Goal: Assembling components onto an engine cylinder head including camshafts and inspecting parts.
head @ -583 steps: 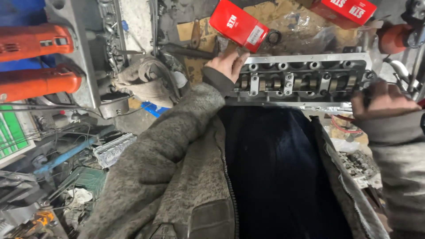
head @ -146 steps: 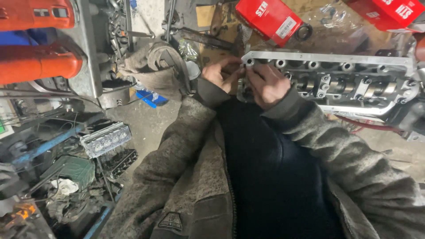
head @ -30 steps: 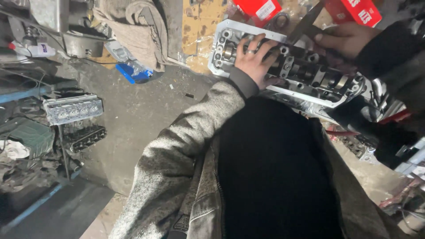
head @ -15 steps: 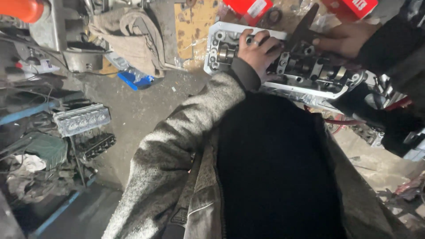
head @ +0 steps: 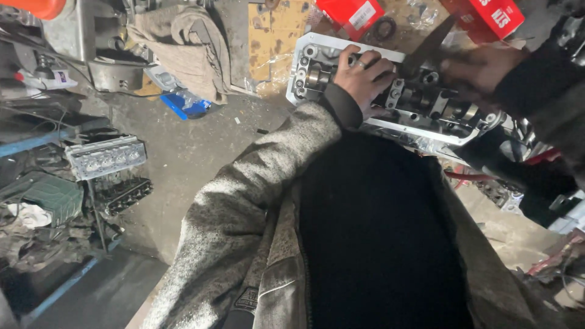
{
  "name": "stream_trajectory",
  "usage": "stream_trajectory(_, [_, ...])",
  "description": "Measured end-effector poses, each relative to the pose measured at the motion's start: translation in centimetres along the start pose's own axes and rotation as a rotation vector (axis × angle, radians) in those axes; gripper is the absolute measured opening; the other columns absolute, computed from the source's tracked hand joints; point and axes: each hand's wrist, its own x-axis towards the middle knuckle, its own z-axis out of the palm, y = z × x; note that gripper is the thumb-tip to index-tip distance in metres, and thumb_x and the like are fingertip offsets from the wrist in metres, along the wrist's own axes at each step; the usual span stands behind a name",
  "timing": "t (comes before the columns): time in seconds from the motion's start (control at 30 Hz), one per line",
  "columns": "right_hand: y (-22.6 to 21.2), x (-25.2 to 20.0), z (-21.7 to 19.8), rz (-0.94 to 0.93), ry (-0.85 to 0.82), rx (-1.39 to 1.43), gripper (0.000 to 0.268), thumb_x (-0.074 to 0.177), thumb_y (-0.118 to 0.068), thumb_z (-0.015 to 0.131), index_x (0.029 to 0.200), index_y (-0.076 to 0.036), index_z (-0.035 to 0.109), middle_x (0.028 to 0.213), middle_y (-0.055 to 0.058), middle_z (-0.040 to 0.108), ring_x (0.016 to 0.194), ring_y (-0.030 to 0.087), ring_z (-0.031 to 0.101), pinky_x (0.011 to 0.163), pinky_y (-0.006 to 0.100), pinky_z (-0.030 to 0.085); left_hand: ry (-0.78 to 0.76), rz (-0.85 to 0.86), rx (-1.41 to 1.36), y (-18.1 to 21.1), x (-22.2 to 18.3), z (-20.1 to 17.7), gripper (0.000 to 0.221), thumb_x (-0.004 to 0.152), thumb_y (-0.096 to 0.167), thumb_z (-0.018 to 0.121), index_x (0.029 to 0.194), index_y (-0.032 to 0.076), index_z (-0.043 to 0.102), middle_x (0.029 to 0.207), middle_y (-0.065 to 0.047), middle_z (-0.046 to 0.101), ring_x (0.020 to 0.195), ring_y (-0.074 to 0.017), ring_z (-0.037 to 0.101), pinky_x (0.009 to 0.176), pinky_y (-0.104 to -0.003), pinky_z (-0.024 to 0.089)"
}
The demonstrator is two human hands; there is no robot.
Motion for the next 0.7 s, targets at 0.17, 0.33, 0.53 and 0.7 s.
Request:
stream_trajectory(0.17, [0.6, -0.6, -0.3, -0.141, 0.034, -0.159, 0.049, 0.111, -0.048, 0.046, 0.119, -0.005, 0.066, 0.073, 0.01, 0.059, 0.056, 0.018, 0.055, 0.05, 0.036, 0.045, 0.028, 0.004, 0.007, 0.3, 0.1, -0.4, 0.071, 0.066, 0.059, 0.087, 0.121, 0.016, 0.074, 0.127, 0.0, 0.061, 0.126, -0.0234, 0.049, 0.112, -0.061, 0.025])
stream_trajectory(0.33, [-0.6, -1.2, 0.0, -0.025, -0.042, -0.163, 0.044, 0.105, -0.047, 0.051, 0.122, -0.009, 0.066, 0.074, 0.009, 0.062, 0.056, 0.018, 0.054, 0.05, 0.036, 0.045, 0.041, 0.007, -0.033, 0.2, 0.2, -0.1, 0.07, 0.066, 0.059, 0.087, 0.12, 0.017, 0.074, 0.126, 0.001, 0.061, 0.125, -0.0235, 0.052, 0.112, -0.06, 0.026])
stream_trajectory(0.53, [0.2, -0.4, -0.2, -0.017, -0.079, -0.238, 0.056, 0.108, -0.051, 0.051, 0.118, 0.0, 0.069, 0.074, 0.013, 0.061, 0.057, 0.023, 0.056, 0.052, 0.042, 0.047, 0.05, 0.016, -0.012, 0.2, 0.0, 0.3, 0.07, 0.065, 0.059, 0.088, 0.119, 0.017, 0.075, 0.126, -0.001, 0.062, 0.125, -0.0232, 0.053, 0.113, -0.06, 0.025])
stream_trajectory(0.7, [1.3, -0.5, -0.2, -0.204, 0.037, -0.339, 0.055, 0.111, -0.052, 0.047, 0.12, -0.002, 0.07, 0.072, 0.014, 0.066, 0.059, 0.024, 0.064, 0.058, 0.042, 0.052, 0.01, 0.023, -0.033, 0.4, -0.1, 0.3, 0.068, 0.066, 0.059, 0.089, 0.118, 0.016, 0.075, 0.128, -0.002, 0.062, 0.124, -0.0227, 0.054, 0.114, -0.059, 0.025])
